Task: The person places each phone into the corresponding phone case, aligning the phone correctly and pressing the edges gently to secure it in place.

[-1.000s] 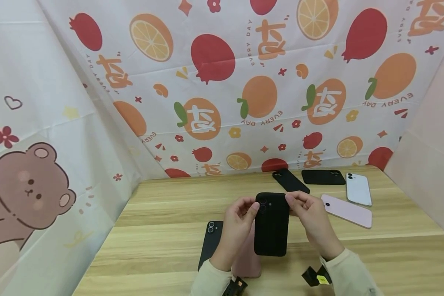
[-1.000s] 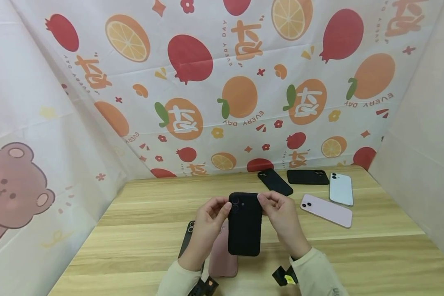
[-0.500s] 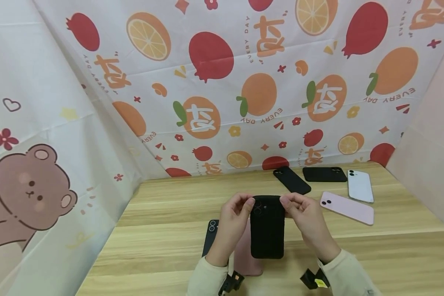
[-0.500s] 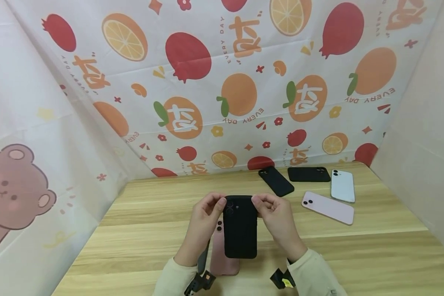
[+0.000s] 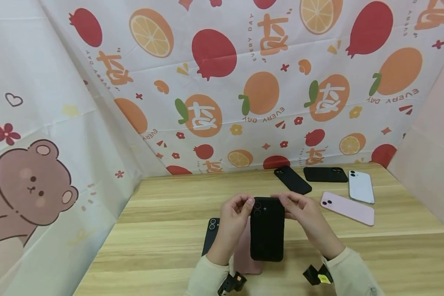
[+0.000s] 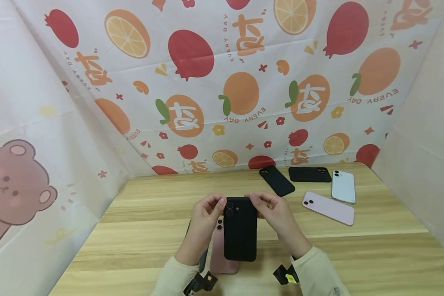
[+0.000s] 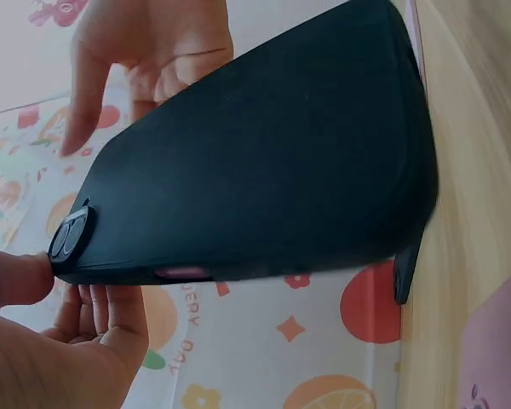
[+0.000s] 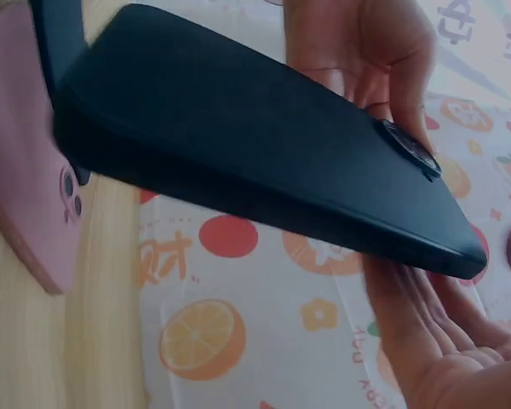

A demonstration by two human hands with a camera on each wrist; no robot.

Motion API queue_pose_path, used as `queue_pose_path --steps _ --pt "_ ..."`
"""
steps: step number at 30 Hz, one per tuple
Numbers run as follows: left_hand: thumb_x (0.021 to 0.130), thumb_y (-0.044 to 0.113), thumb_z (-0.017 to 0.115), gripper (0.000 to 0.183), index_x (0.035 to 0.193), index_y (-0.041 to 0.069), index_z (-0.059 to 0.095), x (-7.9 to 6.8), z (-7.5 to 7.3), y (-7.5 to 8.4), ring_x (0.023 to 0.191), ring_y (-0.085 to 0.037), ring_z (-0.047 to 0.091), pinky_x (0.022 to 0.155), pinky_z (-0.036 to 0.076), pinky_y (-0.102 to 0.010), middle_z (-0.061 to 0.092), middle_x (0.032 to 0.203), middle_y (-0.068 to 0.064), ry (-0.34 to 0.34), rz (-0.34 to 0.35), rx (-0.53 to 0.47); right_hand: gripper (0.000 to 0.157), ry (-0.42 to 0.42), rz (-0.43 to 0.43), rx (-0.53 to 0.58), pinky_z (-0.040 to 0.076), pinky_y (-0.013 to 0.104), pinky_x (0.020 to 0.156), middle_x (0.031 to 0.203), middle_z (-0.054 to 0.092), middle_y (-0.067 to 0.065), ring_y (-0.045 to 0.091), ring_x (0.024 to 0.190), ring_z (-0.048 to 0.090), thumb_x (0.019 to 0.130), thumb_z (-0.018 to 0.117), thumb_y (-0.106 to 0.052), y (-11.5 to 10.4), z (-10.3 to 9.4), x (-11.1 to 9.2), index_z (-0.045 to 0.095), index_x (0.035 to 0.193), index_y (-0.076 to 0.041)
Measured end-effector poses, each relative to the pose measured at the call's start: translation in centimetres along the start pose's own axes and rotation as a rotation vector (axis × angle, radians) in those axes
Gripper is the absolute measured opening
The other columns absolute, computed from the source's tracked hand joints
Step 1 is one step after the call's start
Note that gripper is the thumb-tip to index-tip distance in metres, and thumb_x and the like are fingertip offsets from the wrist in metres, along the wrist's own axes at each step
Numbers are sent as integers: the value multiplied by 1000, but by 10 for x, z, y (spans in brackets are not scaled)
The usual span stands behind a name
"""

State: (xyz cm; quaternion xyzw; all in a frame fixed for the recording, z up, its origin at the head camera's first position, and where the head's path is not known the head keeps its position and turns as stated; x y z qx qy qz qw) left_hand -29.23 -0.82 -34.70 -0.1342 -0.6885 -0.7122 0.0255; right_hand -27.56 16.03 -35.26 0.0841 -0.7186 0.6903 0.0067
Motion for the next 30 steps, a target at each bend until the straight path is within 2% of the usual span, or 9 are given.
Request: queue_pose_path --steps 4,7,10,13,17,21,26,30 --pt "96 7 58 21 99 -14 60 0 7 -5 76 -10 55 72 49 -20 59 84 -2 -37 -28 -44 36 2 56 33 53 33 83 90 71 2 15 85 67 98 57 -26 7 -1 0 64 112 6" --pt "96 7 57 21 98 -13 60 -1 11 -12 75 -9 58 73 50 -22 60 82 1 -67 -77 -115 29 28 106 90 52 32 80 84 70 -1 14 79 66 97 60 -26 13 -3 -1 69 104 0" --pt "97 11 58 19 96 -7 61 -2 17 -21 77 -10 60 77 50 -26 61 82 1 -116 -157 -213 22 69 158 141 51 32 77 79 69 -2 15 74 64 96 61 -25 19 -6 -2 72 97 -5" --pt "98 19 58 20 97 0 61 -3 22 -27 84 -13 61 82 49 -31 63 88 -1 -165 -225 -253 21 126 188 156 51 30 75 78 69 -2 13 72 64 95 62 -25 23 -10 -3 72 96 -6" --pt "98 28 56 30 106 0 62 -3 21 -26 93 -16 62 87 50 -34 64 97 -4 -213 -240 -167 25 185 187 152 52 29 73 78 70 -2 13 71 65 95 62 -25 23 -16 -3 72 99 -3" --pt "98 26 56 33 109 -5 63 -3 19 -23 93 -18 64 88 52 -36 65 99 -6 -261 -227 -79 21 206 178 168 53 28 71 76 70 -2 12 69 65 95 62 -23 22 -17 -3 73 95 -5" --pt "98 22 57 31 111 -6 64 -4 23 -26 88 -16 64 84 53 -35 67 97 -6 -330 -251 -64 19 235 163 196 53 27 69 73 69 -3 11 67 64 95 63 -23 22 -20 -3 73 85 -11" --pt "96 21 59 31 109 -6 65 -6 24 -26 82 -14 65 81 54 -33 68 92 -5 -327 -240 -71 21 228 147 204 53 27 70 74 68 -2 11 68 63 94 63 -27 19 -20 -2 73 83 -12"
Point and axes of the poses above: each hand's wrist, its own x-axis towards the middle knuckle, its own z-axis out of the palm, y = z × x, the point moved 10 cm from there along x, towards the middle knuckle
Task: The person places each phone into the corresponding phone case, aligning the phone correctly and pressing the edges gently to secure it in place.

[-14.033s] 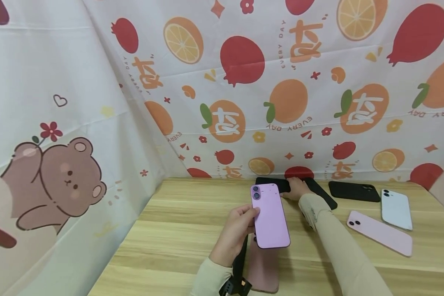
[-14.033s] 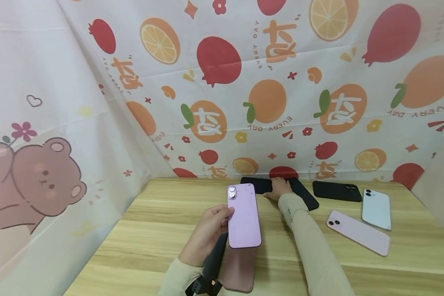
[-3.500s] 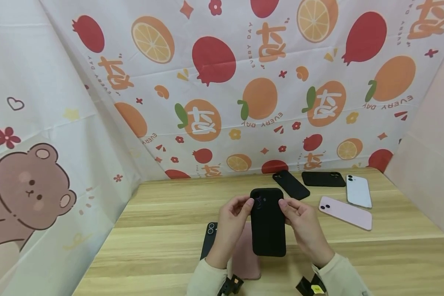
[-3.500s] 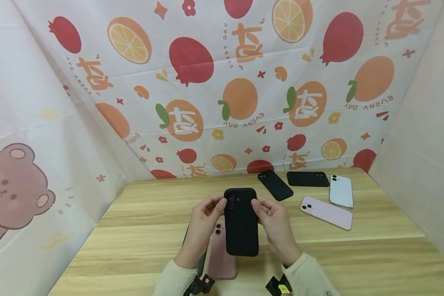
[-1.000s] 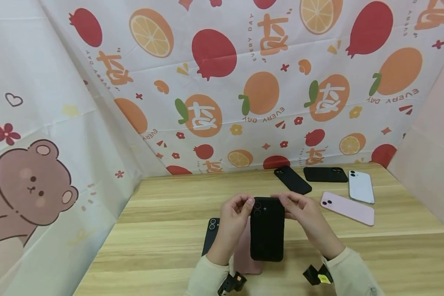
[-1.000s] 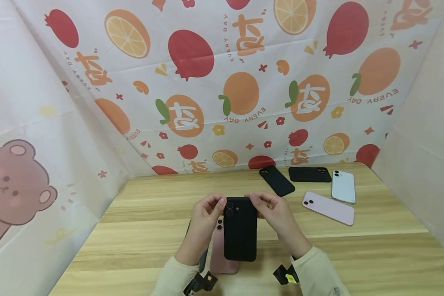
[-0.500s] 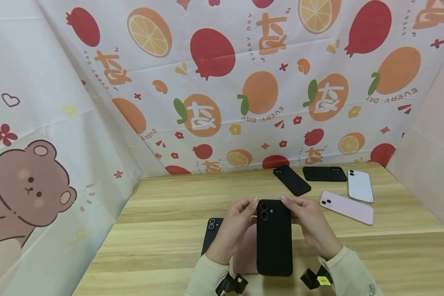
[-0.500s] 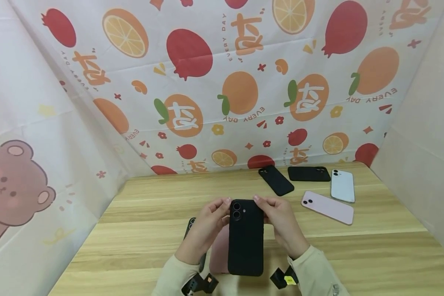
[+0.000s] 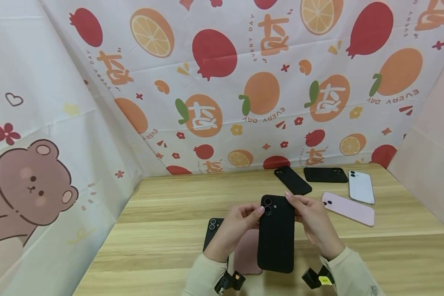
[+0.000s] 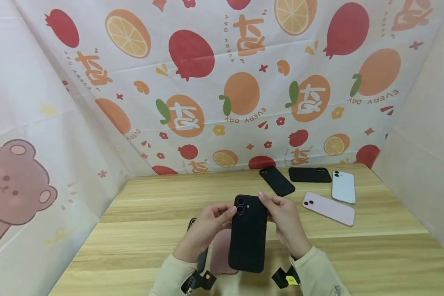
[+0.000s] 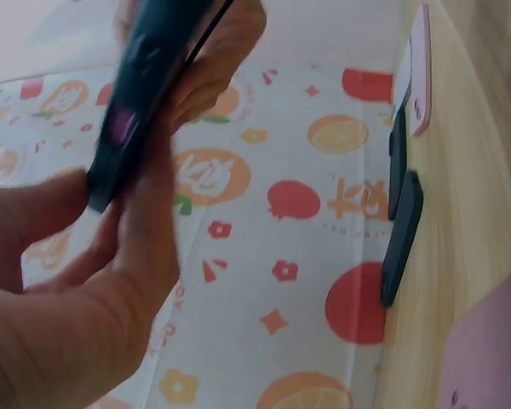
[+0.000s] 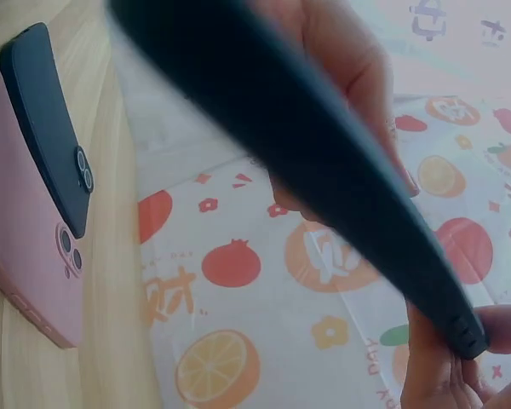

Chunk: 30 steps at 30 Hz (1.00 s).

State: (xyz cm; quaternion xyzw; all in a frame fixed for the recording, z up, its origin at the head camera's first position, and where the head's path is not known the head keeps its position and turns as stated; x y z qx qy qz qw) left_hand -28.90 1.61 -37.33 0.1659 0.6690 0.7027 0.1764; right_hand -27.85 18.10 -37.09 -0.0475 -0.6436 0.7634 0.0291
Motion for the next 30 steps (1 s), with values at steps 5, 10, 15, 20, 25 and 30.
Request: queue_pose_path --steps 5,10,15,20,25,30 --pt "95 21 61 30 106 -7 65 -1 -7 4 76 -13 64 78 53 -30 67 85 -2 86 44 -10 24 -95 -19 -9 52 28 78 82 68 -2 12 76 63 96 60 -32 -3 6 2 71 91 -12" --pt "95 20 62 28 103 -7 64 -2 -17 6 74 -13 64 73 52 -27 65 83 -1 169 61 -46 26 -220 -41 -38 52 29 84 91 68 -1 14 85 64 97 58 -29 -4 16 1 67 104 -5" --pt "96 17 61 22 99 -4 64 -2 -27 9 73 -13 62 73 51 -27 63 82 -1 244 79 -116 30 -298 -14 -83 52 32 85 94 69 2 18 88 65 96 60 -27 1 22 0 66 110 0" --pt "96 14 61 18 96 -3 65 -2 -34 12 72 -12 60 71 52 -27 63 81 -2 307 109 -183 37 -389 20 -145 52 34 85 101 68 6 20 91 65 96 61 -25 9 29 -1 62 116 6" --pt "97 19 59 28 109 -6 62 -1 -30 12 83 -13 62 81 52 -29 63 92 -4 277 98 -160 29 -354 22 -115 53 33 81 94 69 3 17 87 64 95 63 -22 9 26 -1 66 109 3" --pt "98 27 58 37 117 -5 59 0 -21 10 91 -15 61 90 48 -32 61 99 -5 196 57 -84 20 -270 36 -47 53 30 79 87 69 1 15 81 65 95 62 -21 5 21 -2 70 100 -4"
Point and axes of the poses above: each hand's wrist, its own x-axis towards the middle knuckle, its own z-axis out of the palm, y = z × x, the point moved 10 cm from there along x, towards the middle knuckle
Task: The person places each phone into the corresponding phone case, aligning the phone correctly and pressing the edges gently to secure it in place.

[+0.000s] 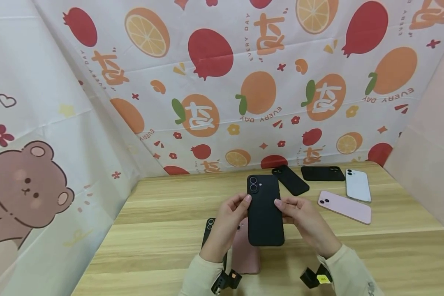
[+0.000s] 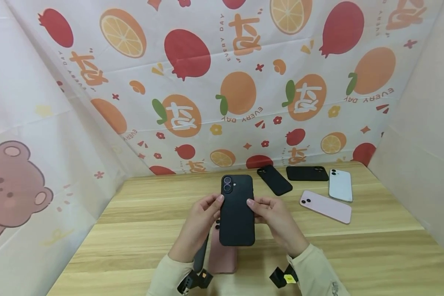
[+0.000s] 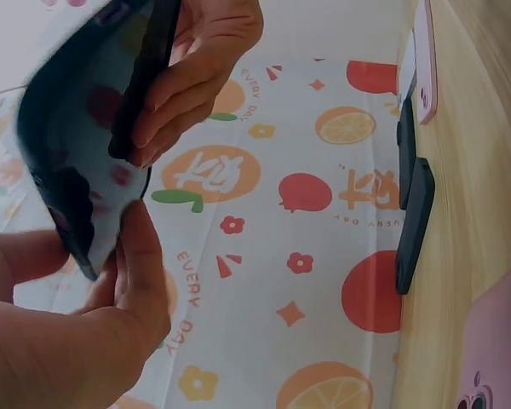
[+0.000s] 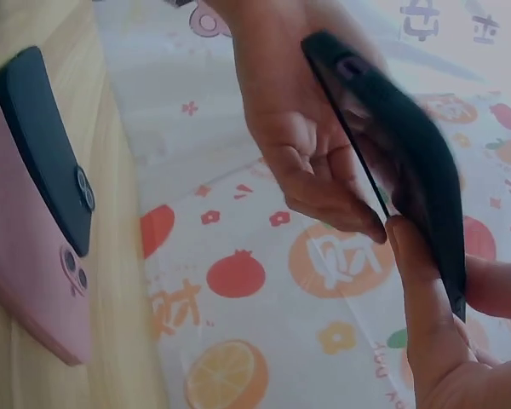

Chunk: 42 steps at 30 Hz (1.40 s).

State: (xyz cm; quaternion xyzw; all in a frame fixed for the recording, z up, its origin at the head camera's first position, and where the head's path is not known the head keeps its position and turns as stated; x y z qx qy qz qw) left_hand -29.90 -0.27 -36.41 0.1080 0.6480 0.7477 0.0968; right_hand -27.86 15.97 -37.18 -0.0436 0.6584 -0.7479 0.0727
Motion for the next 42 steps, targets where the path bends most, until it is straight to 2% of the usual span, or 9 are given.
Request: queue_pose_path --steps 4,11,20,23,28,30,34,37,42 --pt "97 27 59 32 108 -3 61 -3 4 -2 85 -16 60 87 48 -32 61 94 -4 -39 -28 21 13 72 -25 20 53 28 77 83 68 0 14 78 64 95 62 -20 -6 -7 -2 70 93 -10" --pt "95 20 62 29 107 -6 61 -4 10 -2 82 -15 61 84 50 -31 63 90 -4 -81 -24 6 12 137 -47 83 53 25 74 80 67 -4 11 75 62 94 63 -15 -10 -14 -2 72 88 -17" --pt "93 17 64 26 104 -7 62 -6 9 -1 78 -14 62 78 51 -27 63 85 -4 -42 -3 -37 12 108 -57 105 53 26 77 84 68 -4 10 80 63 95 62 -17 -10 -12 -2 73 93 -19" --pt "94 19 64 28 106 -7 61 -7 7 1 80 -14 62 79 50 -28 63 87 -4 -15 1 -63 14 74 -42 96 52 27 81 91 69 -2 12 84 64 95 62 -20 -8 -10 -1 72 102 -13" --pt "94 19 63 29 108 -6 61 -7 -8 3 77 -14 61 76 49 -29 61 85 -3 93 4 -124 33 -29 1 48 53 29 84 101 69 3 16 90 66 95 63 -21 -3 1 0 64 118 2" --pt "94 17 63 27 108 -7 61 -6 -13 4 76 -14 61 75 50 -28 61 83 -3 130 13 -149 35 -87 -1 46 53 31 86 103 68 5 16 91 67 95 62 -19 -2 7 1 62 120 5" --pt "94 13 63 26 107 -9 61 -4 -17 4 75 -13 61 74 51 -27 60 82 -3 155 22 -183 30 -154 -21 54 53 35 86 102 67 7 17 91 68 96 61 -16 -2 15 -1 63 116 5" --pt "94 13 63 28 109 -10 60 -3 -16 3 76 -13 61 75 51 -27 60 84 -4 149 14 -192 30 -136 -28 30 53 35 86 100 66 8 17 90 67 95 61 -16 -2 15 -2 63 115 7" --pt "95 17 61 37 121 -9 56 -3 -11 1 86 -13 61 81 50 -27 62 99 -7 92 -22 -185 36 -42 -24 3 54 31 83 97 65 6 14 87 66 95 62 -16 -3 10 -3 59 118 11"
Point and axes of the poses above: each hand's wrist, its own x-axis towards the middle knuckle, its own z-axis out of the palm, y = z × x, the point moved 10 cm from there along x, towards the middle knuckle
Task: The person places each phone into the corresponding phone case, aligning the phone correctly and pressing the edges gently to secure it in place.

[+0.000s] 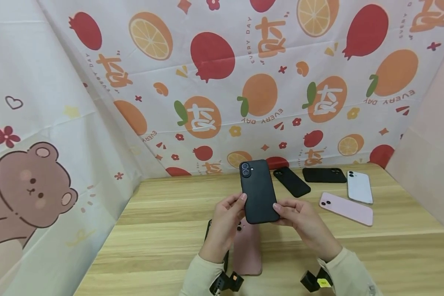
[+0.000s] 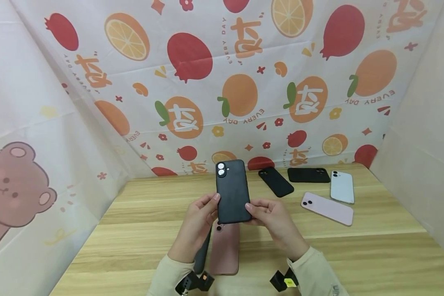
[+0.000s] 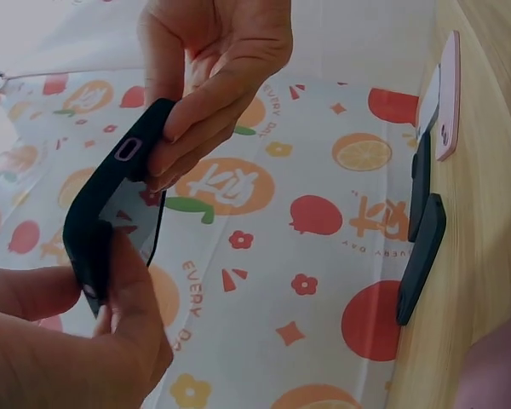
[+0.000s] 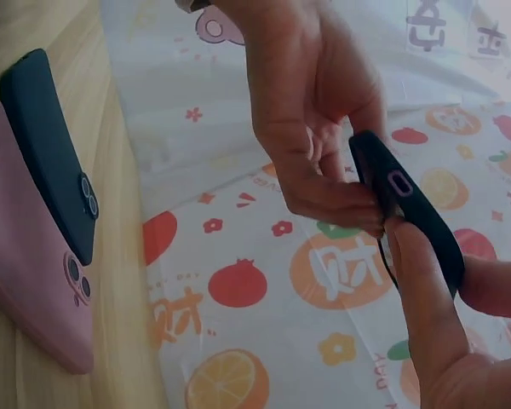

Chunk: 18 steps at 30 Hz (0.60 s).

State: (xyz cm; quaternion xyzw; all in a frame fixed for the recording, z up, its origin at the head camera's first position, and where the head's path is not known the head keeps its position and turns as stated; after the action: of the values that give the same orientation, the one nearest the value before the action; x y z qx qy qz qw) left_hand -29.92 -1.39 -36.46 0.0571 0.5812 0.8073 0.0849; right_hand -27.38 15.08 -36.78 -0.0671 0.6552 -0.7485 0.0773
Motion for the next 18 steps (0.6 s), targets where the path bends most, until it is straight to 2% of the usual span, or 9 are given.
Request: queue_pose_path --steps 4,7,9,12,18 --pt "97 16 59 41 128 -9 51 -1 9 -4 96 -15 63 88 49 -29 61 112 -13 -92 -53 50 39 68 10 17 54 29 82 96 67 4 12 85 66 95 61 -16 1 -7 1 56 121 12" --pt "97 13 58 41 129 -11 49 -2 19 -9 96 -17 65 91 50 -32 61 113 -16 -170 -94 81 41 115 20 33 53 27 83 96 68 4 11 85 67 95 61 -17 1 -13 1 55 122 12" --pt "97 11 58 40 129 -11 48 -2 23 -12 94 -18 65 91 50 -33 61 112 -17 -198 -113 84 41 137 26 38 53 26 83 97 68 4 11 85 67 95 62 -18 1 -17 1 55 123 12" --pt "96 8 58 40 130 -11 47 -3 25 -13 90 -18 65 90 50 -32 61 109 -17 -199 -109 77 42 155 29 50 53 26 83 98 68 4 11 86 67 95 62 -18 0 -19 1 54 123 12" --pt "94 4 60 36 124 -11 50 -2 23 -14 82 -15 66 85 52 -30 61 98 -12 -134 -89 71 43 151 28 79 53 26 82 98 70 4 11 86 68 94 63 -16 0 -18 2 53 125 13"
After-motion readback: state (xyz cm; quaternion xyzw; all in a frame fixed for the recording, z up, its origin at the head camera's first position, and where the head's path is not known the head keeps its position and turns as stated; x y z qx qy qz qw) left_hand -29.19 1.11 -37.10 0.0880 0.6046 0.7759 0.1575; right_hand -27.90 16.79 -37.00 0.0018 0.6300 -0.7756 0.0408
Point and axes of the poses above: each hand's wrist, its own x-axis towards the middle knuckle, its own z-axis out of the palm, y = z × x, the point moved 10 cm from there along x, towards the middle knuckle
